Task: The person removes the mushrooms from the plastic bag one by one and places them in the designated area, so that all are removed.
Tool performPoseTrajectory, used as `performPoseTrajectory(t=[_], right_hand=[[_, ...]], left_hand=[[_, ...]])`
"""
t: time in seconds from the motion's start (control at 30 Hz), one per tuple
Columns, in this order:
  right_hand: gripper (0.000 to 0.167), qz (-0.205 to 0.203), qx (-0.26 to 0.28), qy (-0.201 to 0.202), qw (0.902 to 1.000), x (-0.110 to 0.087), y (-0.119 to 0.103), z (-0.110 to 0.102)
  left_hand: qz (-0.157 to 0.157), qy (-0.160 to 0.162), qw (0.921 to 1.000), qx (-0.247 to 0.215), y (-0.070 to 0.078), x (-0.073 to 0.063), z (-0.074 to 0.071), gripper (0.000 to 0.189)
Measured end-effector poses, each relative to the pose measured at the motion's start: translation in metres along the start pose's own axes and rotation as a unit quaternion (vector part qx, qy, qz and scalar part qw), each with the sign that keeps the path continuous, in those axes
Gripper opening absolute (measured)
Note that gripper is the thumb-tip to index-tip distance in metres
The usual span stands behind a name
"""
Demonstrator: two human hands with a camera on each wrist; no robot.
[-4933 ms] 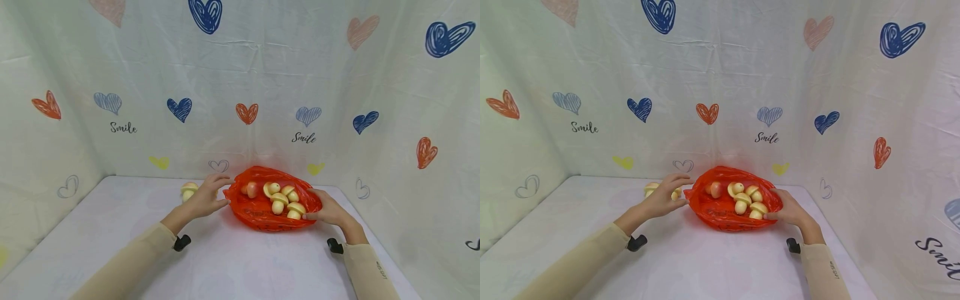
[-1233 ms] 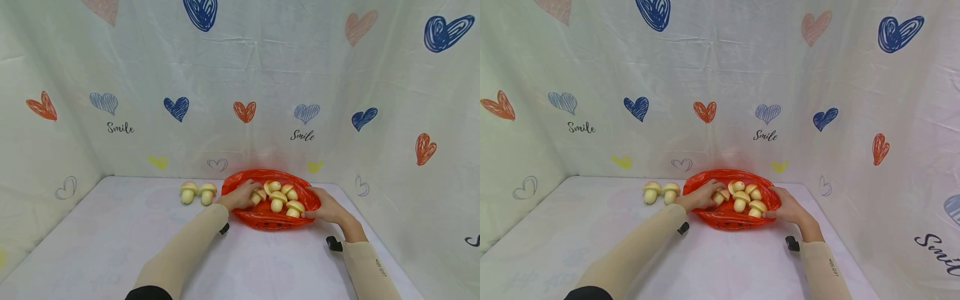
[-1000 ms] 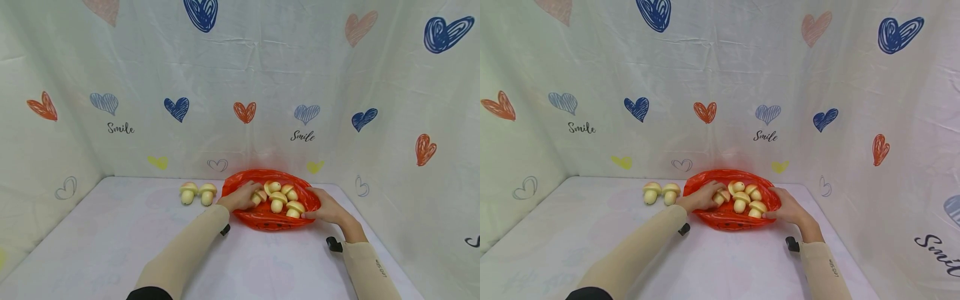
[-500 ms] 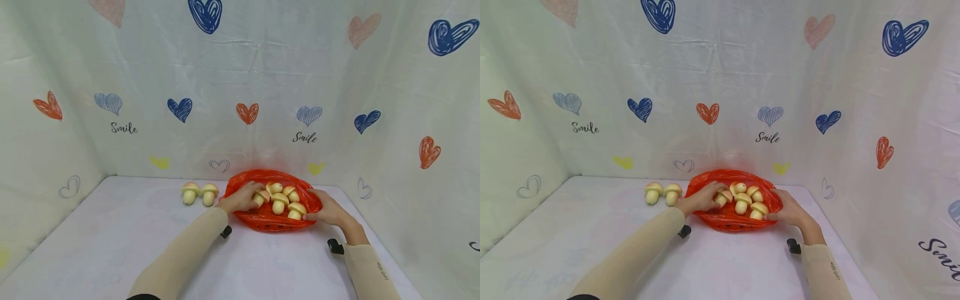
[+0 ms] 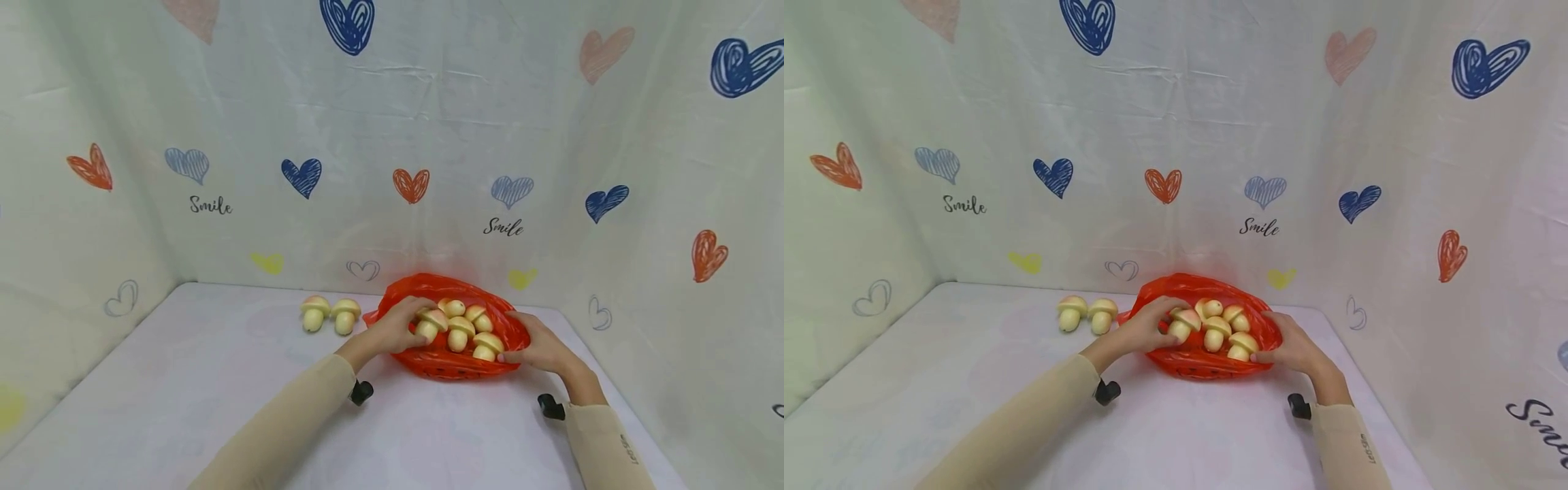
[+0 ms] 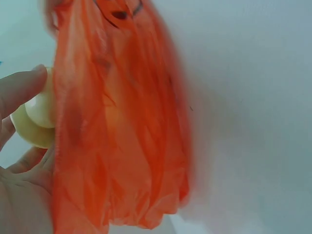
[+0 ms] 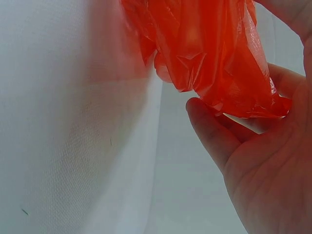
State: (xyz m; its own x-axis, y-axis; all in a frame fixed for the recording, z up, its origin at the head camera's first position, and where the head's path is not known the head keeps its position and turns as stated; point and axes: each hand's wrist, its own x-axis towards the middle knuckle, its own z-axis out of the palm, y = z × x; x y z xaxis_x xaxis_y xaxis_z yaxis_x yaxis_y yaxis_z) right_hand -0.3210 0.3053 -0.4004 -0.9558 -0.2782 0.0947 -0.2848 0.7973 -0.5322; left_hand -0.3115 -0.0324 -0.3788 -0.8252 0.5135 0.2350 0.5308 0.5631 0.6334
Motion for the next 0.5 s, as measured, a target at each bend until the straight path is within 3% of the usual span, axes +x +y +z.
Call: performPoseTrajectory(t=[0.23,0.5], right_hand=[[0.102,0.01,0.005,-0.005,0.9999,0.001,0.001,0.0],[0.101,0.007,0.007,-0.001,0.9999,-0.002,0.0,-0.001]], left_hand=[[0.045,0.023,0.998,-0.039,0.006,-0.026,-0.013,0.057],[0.044,0.036,0.9965,-0.062,0.004,-0.057,-0.033,0.057]])
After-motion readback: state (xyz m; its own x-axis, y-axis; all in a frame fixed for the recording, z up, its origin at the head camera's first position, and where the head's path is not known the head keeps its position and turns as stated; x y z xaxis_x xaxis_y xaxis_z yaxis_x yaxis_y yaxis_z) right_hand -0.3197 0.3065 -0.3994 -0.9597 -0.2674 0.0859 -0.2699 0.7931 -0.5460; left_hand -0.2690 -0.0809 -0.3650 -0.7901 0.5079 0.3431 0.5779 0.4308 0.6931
